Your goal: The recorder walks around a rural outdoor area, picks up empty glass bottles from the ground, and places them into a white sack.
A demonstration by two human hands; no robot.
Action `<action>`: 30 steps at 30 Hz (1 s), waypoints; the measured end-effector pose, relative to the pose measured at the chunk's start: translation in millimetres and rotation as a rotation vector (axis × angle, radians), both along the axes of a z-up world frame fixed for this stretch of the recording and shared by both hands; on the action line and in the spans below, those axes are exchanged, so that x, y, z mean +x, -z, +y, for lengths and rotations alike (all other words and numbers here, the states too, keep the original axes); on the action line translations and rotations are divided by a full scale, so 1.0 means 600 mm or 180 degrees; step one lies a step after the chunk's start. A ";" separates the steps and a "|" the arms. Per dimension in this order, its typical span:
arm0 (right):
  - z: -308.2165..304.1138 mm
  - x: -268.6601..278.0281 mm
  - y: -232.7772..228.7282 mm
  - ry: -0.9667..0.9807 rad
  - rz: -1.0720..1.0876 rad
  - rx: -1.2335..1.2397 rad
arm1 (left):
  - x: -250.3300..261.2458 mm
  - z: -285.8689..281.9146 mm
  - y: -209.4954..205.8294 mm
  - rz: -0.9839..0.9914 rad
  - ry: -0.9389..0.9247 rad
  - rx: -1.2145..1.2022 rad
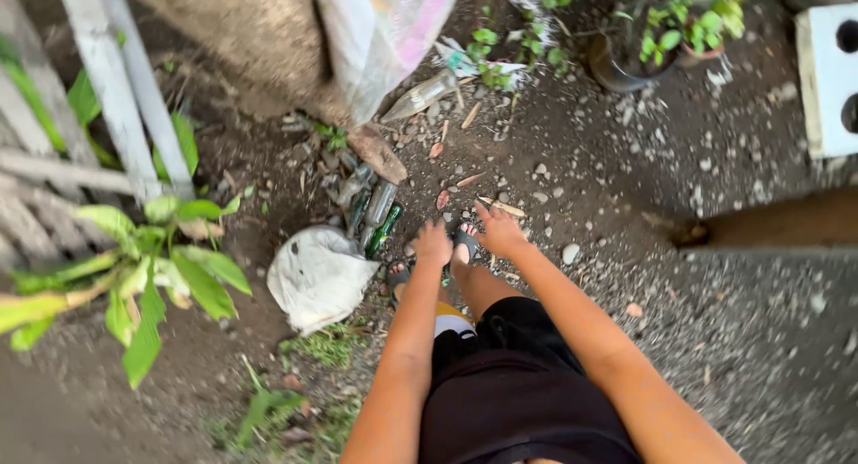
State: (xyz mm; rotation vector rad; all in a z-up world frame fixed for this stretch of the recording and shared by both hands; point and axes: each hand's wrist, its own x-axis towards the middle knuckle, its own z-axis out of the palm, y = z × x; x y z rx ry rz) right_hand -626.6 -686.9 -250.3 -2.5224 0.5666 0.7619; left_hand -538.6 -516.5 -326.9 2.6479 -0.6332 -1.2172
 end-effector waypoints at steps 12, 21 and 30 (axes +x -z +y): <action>0.025 0.074 -0.019 -0.0814 0.0527 -0.0004 | 0.002 0.023 -0.013 -0.0215 -0.0770 -0.0342; 0.195 0.148 -0.119 -0.1822 0.0867 -0.0152 | -0.028 0.167 0.038 -0.0205 -0.1103 -0.0167; 0.172 0.138 0.048 -0.1861 0.0979 0.0234 | -0.052 0.176 0.129 0.0425 -0.1369 0.0462</action>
